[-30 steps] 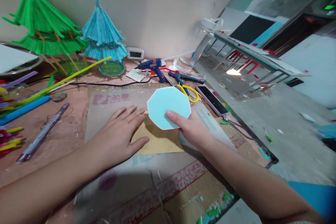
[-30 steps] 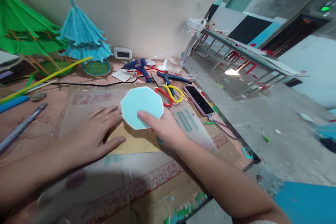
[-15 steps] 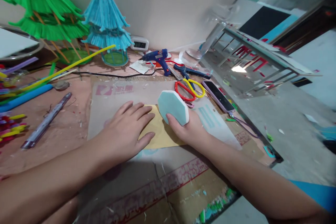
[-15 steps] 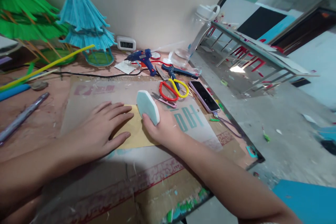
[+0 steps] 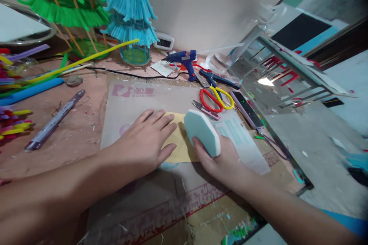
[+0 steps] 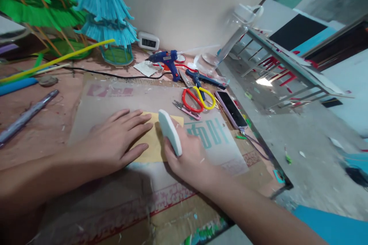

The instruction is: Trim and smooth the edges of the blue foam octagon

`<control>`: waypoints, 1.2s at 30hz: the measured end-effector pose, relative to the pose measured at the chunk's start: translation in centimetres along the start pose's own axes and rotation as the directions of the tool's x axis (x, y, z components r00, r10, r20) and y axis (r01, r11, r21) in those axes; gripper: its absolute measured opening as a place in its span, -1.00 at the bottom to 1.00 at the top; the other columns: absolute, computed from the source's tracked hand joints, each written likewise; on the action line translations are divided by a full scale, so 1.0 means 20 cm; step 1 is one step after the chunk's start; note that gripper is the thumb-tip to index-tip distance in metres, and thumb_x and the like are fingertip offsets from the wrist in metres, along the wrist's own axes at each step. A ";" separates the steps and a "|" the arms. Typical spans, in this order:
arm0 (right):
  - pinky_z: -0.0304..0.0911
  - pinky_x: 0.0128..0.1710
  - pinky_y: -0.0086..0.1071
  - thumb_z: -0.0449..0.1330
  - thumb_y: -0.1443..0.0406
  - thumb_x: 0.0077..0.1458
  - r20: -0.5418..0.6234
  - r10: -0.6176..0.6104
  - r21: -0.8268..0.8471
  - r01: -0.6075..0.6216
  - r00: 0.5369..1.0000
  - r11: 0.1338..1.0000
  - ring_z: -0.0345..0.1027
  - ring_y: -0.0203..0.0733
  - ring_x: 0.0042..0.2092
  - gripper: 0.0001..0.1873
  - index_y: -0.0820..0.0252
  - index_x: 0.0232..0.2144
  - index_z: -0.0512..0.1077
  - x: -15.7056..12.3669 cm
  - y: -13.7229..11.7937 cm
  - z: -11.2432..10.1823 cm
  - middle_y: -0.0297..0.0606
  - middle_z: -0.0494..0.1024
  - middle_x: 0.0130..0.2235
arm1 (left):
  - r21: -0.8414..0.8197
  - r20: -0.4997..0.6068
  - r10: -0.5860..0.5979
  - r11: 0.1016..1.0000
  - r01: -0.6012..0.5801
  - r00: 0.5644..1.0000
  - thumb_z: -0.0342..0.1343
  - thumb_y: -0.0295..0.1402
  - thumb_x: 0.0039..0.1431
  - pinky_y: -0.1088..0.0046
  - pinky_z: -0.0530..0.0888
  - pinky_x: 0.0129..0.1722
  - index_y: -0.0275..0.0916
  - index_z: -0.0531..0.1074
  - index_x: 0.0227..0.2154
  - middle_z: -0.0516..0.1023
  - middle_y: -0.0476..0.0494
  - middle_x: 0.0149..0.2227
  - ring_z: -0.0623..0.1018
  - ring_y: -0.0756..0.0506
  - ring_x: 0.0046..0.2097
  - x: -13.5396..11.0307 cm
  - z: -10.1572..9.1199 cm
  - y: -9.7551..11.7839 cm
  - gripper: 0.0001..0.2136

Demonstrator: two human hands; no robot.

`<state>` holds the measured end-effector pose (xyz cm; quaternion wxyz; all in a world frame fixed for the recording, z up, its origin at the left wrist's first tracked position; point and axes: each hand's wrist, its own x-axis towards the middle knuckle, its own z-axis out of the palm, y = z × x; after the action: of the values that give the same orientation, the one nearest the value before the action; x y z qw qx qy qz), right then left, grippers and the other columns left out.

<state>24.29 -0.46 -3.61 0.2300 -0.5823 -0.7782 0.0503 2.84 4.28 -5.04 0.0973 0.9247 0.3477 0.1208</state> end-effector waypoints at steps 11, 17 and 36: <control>0.34 -0.44 -0.38 0.06 0.28 0.22 0.122 0.037 0.058 -0.044 0.992 0.997 0.46 -0.17 -0.45 -0.63 0.16 0.08 0.30 -0.09 -0.09 -0.08 -0.20 0.58 -0.34 | 0.011 -0.020 -0.014 1.000 0.015 1.000 -0.10 -0.15 0.34 -0.06 0.08 0.28 -0.29 0.38 0.14 0.34 -0.27 0.26 0.24 -0.33 0.31 0.00 0.01 0.00 -0.56; 0.36 -0.40 -0.32 0.03 0.26 0.21 0.031 -0.053 -0.051 0.055 0.998 0.997 0.49 -0.10 -0.39 -0.59 0.21 0.10 0.28 0.10 -0.04 0.05 -0.09 0.60 -0.24 | 0.012 -0.020 -0.004 1.000 0.005 1.000 -0.08 -0.18 0.33 -0.01 0.13 0.27 -0.31 0.36 0.15 0.34 -0.29 0.26 0.24 -0.33 0.31 0.00 0.00 0.01 -0.56; 0.38 -0.31 -0.29 0.04 0.28 0.22 0.104 -0.043 0.079 0.035 0.994 0.996 0.52 -0.07 -0.30 -0.51 0.19 0.19 0.21 0.08 -0.08 0.01 -0.14 0.59 -0.25 | 0.024 -0.052 -0.007 1.000 0.008 0.999 -0.08 -0.17 0.32 -0.14 0.10 0.25 -0.34 0.39 0.11 0.38 -0.33 0.23 0.29 -0.36 0.27 0.00 -0.01 0.01 -0.56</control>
<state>22.38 0.57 -2.66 0.2120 -0.5540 -0.7980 0.1065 2.93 4.21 -4.83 0.0775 0.9210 0.3551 0.1403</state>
